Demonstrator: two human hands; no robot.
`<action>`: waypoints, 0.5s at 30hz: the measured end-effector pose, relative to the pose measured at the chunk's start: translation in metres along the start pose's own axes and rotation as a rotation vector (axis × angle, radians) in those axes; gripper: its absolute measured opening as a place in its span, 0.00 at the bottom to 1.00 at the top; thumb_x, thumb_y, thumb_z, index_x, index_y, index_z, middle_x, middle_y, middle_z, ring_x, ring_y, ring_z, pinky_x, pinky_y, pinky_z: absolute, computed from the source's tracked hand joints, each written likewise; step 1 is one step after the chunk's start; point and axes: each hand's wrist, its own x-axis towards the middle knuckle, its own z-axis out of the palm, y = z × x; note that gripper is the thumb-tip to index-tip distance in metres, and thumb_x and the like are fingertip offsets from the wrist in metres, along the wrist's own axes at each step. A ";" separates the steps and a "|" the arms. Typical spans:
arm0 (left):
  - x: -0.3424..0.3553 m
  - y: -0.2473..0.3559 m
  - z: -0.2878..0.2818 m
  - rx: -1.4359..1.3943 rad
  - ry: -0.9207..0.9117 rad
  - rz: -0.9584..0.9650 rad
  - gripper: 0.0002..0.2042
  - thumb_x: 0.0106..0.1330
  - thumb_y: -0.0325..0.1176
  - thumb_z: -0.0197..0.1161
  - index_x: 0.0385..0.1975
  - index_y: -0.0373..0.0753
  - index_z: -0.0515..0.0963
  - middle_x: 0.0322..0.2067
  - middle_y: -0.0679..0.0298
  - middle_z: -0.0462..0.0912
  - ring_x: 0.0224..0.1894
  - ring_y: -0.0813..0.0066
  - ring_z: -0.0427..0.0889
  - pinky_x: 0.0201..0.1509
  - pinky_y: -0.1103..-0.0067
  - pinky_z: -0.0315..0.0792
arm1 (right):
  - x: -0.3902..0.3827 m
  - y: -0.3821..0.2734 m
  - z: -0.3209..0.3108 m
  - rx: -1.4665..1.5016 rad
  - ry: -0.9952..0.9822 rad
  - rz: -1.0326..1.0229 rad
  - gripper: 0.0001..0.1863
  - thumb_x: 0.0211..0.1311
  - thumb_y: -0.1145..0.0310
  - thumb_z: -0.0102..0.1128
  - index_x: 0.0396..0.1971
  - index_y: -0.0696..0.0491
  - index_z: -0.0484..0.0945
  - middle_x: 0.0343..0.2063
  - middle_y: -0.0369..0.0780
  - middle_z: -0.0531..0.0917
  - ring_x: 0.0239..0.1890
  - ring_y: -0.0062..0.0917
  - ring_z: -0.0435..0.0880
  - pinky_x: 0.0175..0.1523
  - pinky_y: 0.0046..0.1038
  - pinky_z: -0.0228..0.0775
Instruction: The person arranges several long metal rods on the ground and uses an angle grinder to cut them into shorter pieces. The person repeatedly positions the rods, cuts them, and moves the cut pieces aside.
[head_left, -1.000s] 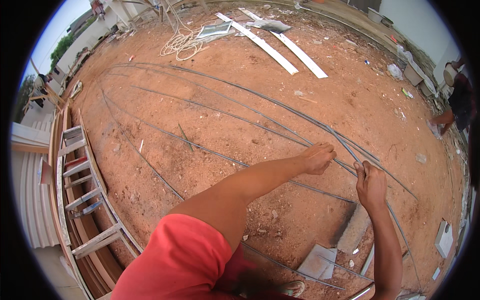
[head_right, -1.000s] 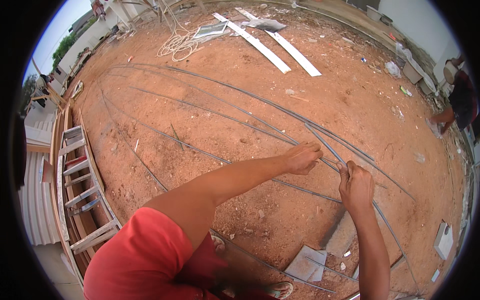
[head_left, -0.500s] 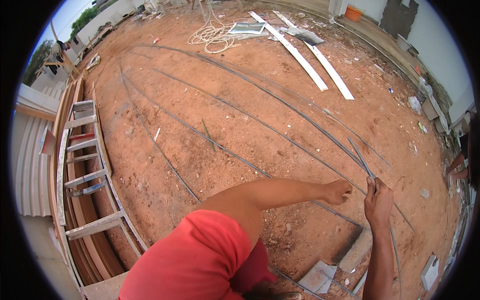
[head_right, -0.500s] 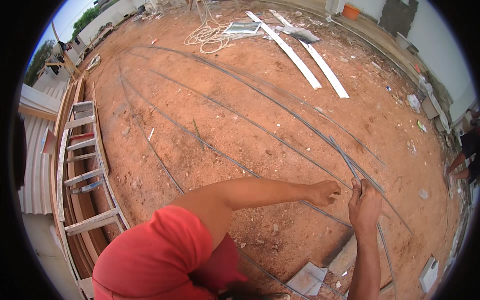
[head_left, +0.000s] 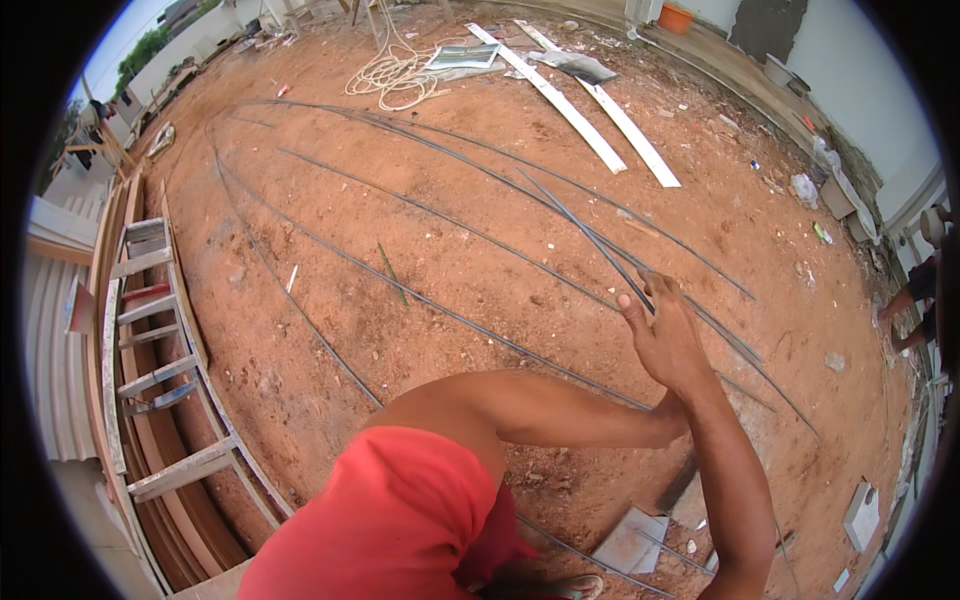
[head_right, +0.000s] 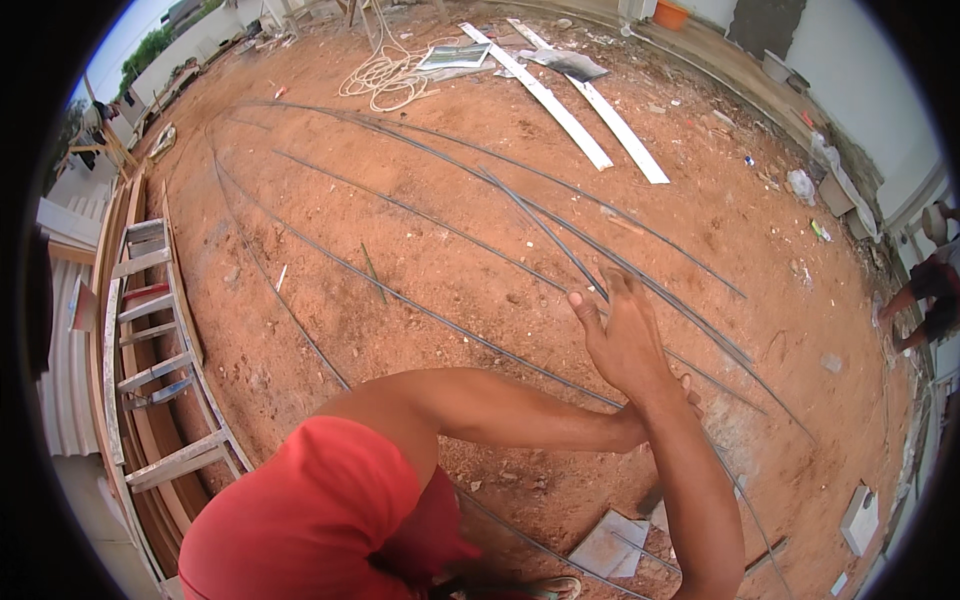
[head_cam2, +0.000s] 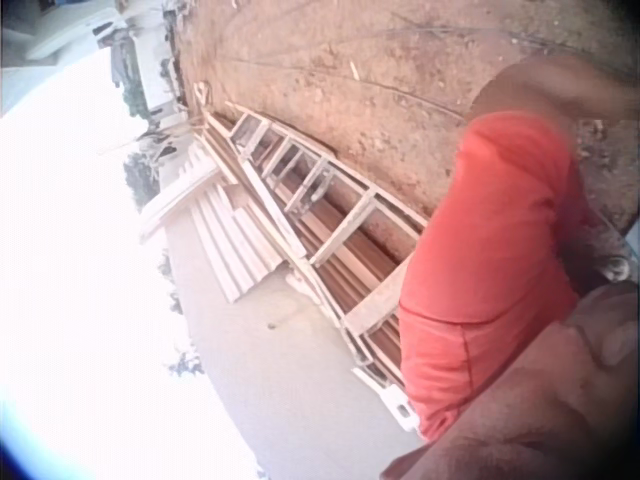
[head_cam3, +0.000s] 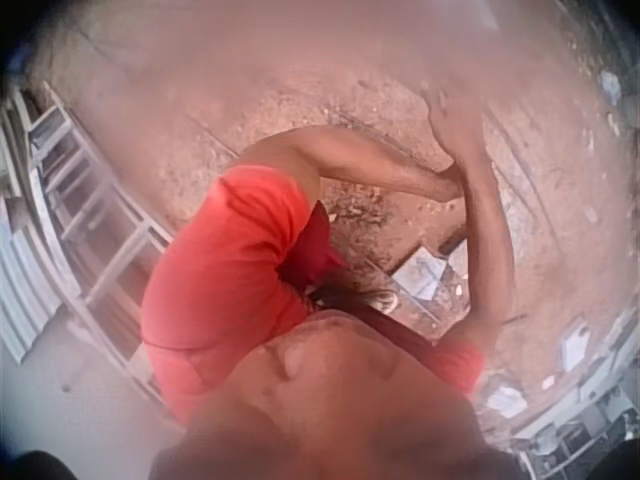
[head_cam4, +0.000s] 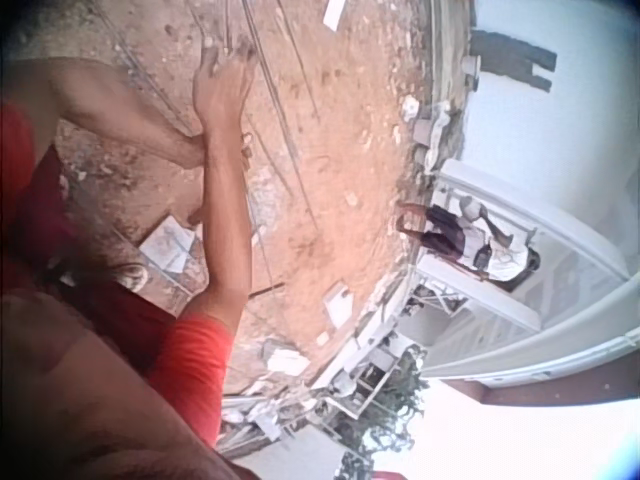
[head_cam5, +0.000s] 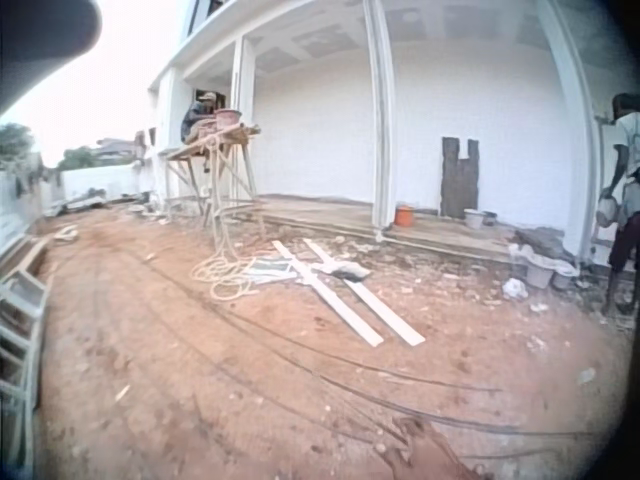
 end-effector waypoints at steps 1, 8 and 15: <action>0.006 0.016 -0.028 0.034 0.139 -0.004 0.20 0.81 0.47 0.52 0.44 0.31 0.76 0.37 0.58 0.84 0.39 0.70 0.84 0.43 0.73 0.81 | -0.014 0.003 -0.012 0.054 -0.059 0.044 0.36 0.75 0.46 0.55 0.66 0.64 0.70 0.62 0.63 0.72 0.64 0.57 0.74 0.69 0.48 0.67; 0.077 0.100 -0.228 0.048 0.858 -0.151 0.26 0.83 0.53 0.38 0.41 0.31 0.69 0.22 0.52 0.78 0.18 0.61 0.83 0.15 0.71 0.79 | -0.213 0.211 -0.087 -0.363 -0.120 0.436 0.47 0.51 0.47 0.76 0.69 0.53 0.68 0.66 0.54 0.70 0.69 0.51 0.68 0.74 0.51 0.54; 0.021 0.149 -0.403 0.241 1.291 -0.166 0.22 0.82 0.47 0.40 0.35 0.36 0.72 0.20 0.57 0.73 0.12 0.64 0.70 0.14 0.68 0.68 | -0.351 0.291 -0.074 -0.343 -0.182 0.504 0.45 0.48 0.54 0.77 0.67 0.52 0.69 0.62 0.54 0.71 0.65 0.54 0.70 0.68 0.54 0.61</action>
